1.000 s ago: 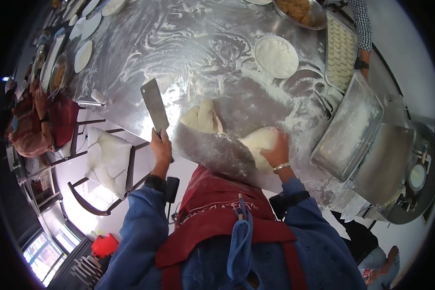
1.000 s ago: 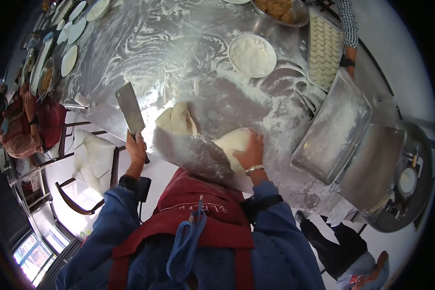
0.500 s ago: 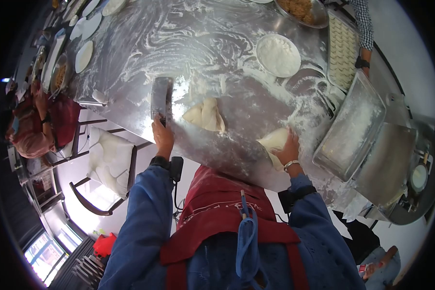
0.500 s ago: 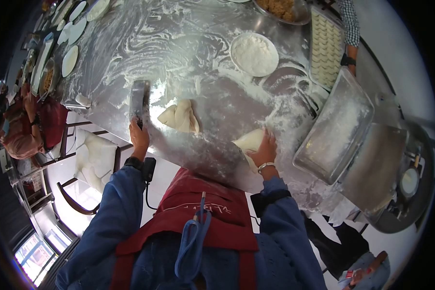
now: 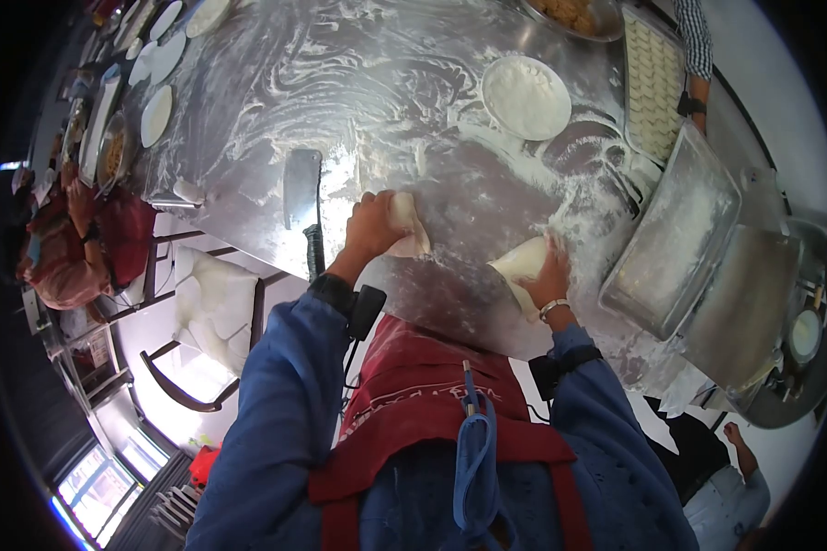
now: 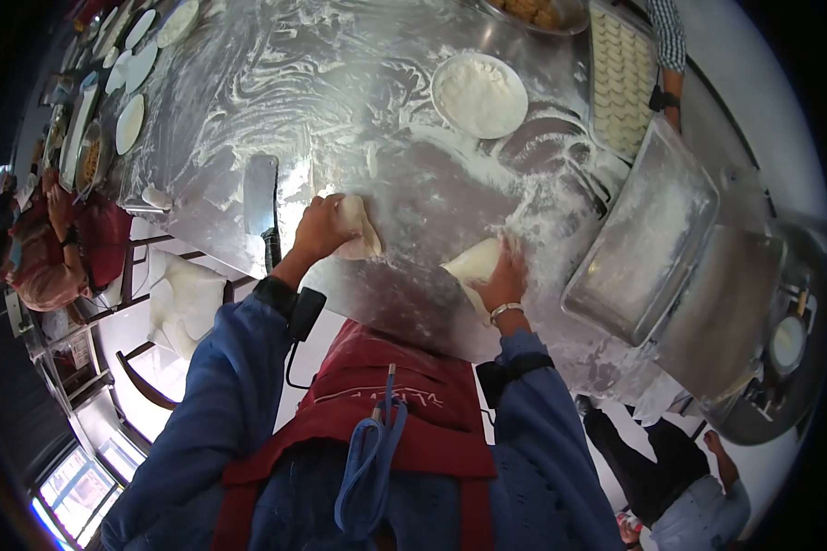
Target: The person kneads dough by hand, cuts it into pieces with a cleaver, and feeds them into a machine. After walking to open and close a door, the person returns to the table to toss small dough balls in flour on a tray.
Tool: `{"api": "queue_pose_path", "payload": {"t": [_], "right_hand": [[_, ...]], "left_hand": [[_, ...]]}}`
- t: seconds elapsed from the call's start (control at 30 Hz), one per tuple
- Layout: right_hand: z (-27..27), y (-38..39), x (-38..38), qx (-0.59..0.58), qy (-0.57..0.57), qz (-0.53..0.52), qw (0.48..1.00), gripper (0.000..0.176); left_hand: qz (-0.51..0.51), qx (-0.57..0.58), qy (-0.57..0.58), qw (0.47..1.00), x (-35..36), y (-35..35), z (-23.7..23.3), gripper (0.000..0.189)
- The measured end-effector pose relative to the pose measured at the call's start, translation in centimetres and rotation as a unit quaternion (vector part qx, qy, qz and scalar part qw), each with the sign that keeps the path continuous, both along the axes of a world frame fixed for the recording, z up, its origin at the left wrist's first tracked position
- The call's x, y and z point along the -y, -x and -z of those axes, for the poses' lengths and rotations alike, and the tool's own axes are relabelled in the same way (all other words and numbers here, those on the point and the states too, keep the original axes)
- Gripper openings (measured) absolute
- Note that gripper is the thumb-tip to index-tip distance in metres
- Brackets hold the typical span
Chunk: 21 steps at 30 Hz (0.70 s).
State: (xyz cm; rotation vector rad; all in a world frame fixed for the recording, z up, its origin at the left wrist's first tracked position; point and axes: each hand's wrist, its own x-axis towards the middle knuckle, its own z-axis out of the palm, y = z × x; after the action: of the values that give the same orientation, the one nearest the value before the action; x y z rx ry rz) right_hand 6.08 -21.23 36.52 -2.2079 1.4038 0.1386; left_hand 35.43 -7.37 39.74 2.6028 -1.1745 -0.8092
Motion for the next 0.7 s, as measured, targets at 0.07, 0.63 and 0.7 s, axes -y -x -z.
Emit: {"api": "queue_pose_path", "payload": {"t": [0.07, 0.63, 0.7], "right_hand": [[0.1, -0.1, 0.1, 0.0, -0.007, 0.005, 1.0, 0.107], [-2.0, -13.8, -7.5, 0.194, -0.114, -0.277, 0.934, 0.068], [-1.0, -13.9, -8.8, 0.201, -0.1, -0.253, 0.941, 0.064]], "left_hand": [[-0.016, -0.043, 0.072, 0.996, -0.5, 0.7, -0.5, 0.069], [0.064, -0.143, 0.235, 0.959, -6.1, 3.9, 0.9, 0.066], [0.005, -0.241, 0.222, 0.945, -6.4, 3.5, 1.0, 0.069]]}}
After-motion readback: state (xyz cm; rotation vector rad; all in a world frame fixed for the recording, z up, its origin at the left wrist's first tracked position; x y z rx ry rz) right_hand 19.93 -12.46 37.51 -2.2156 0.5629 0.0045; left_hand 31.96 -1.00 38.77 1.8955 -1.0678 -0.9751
